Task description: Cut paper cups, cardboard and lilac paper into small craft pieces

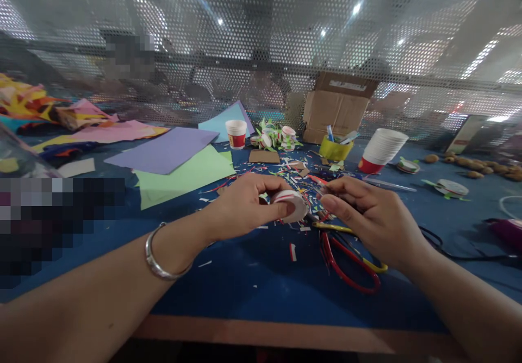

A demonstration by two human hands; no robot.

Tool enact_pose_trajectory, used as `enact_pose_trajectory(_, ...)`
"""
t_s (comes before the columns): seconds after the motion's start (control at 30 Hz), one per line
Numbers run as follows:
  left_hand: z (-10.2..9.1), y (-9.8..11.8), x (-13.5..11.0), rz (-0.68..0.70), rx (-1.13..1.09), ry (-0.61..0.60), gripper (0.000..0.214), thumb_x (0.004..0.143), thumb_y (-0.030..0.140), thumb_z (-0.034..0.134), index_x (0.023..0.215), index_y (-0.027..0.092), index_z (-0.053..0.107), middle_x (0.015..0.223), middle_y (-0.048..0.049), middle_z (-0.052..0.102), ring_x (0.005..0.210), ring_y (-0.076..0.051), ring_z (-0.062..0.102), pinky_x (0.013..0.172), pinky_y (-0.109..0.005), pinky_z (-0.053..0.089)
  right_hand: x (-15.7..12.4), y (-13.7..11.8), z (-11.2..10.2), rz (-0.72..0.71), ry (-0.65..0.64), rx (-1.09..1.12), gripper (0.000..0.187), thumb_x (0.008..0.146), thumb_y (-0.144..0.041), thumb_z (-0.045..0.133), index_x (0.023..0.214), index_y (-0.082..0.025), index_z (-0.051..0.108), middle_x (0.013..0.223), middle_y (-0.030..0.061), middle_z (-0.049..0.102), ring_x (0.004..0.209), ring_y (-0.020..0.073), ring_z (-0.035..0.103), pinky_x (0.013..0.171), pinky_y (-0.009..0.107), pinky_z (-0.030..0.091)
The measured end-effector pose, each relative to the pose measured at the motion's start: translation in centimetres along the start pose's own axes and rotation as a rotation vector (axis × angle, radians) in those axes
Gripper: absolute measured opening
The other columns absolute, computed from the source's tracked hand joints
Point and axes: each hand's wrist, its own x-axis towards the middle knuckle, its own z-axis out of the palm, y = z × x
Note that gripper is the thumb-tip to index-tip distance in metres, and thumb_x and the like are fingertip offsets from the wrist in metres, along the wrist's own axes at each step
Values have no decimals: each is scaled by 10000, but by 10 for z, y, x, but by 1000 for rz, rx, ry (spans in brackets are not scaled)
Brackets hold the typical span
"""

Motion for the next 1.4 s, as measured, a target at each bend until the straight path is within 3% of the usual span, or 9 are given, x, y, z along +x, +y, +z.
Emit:
enact_pose_trajectory(0.1,3,1,-1,45,205,120,126,875,293,648,902,176,685,850,-15,647,773,-139,566,633,-230,424,-1,-1,1,35,-16,73,324,971,-524,559,1010,-207,616,610,-42,589,559,119,527,528,231,408)
enact_pose_trajectory(0.27,8,10,-4,113,328,298,164,849,306,677,876,190,565,779,25,589,668,-109,519,601,-233,402,-5,-4,5,35,-37,88,322,966,-523,569,1056,-217,607,670,-42,618,572,108,531,537,224,397)
enact_pose_trajectory(0.43,12,10,-5,224,461,351,201,760,113,645,819,204,475,783,29,552,693,-120,496,642,-263,384,-7,-7,9,-26,-35,20,295,964,-489,588,1053,-210,623,610,-58,558,514,98,473,491,225,351)
enact_pose_trajectory(0.63,18,6,-4,343,513,474,276,772,75,599,739,220,366,897,-30,505,895,-186,512,732,-308,402,-7,-10,12,-61,-27,51,274,965,-460,590,1032,-199,635,647,-35,594,536,107,499,502,221,388)
enact_pose_trajectory(0.77,22,9,-4,253,338,374,260,793,111,635,731,208,401,1024,-55,600,1003,-199,568,840,-331,437,-7,-10,13,-49,-34,73,294,948,-480,609,1042,-203,636,640,-36,608,539,113,505,491,224,388)
enact_pose_trajectory(0.93,25,9,-5,31,73,151,260,791,325,746,826,188,529,949,-10,595,734,-125,501,634,-255,399,-5,-9,13,-50,-78,137,258,957,-447,610,1047,-206,633,670,-37,642,558,110,532,515,222,409)
enact_pose_trajectory(1.13,16,9,-9,-84,-299,-115,398,755,379,813,976,192,540,881,11,573,739,-117,517,665,-244,430,-6,-9,12,-56,-92,175,260,941,-436,644,1040,-195,640,699,-24,662,580,117,564,543,228,434)
enact_pose_trajectory(1.23,10,10,-8,-76,-311,-123,383,744,381,824,897,186,532,889,-1,585,764,-126,544,681,-250,447,-7,-8,11,-55,-86,150,280,936,-451,646,1047,-194,644,674,-24,646,562,119,547,525,231,420)
enact_pose_trajectory(1.4,4,4,-2,45,-237,3,391,739,322,836,777,182,473,1055,-39,591,920,-148,583,787,-273,483,-7,-7,10,-53,-69,126,293,956,-466,607,1056,-192,636,682,-17,646,555,116,530,516,227,412)
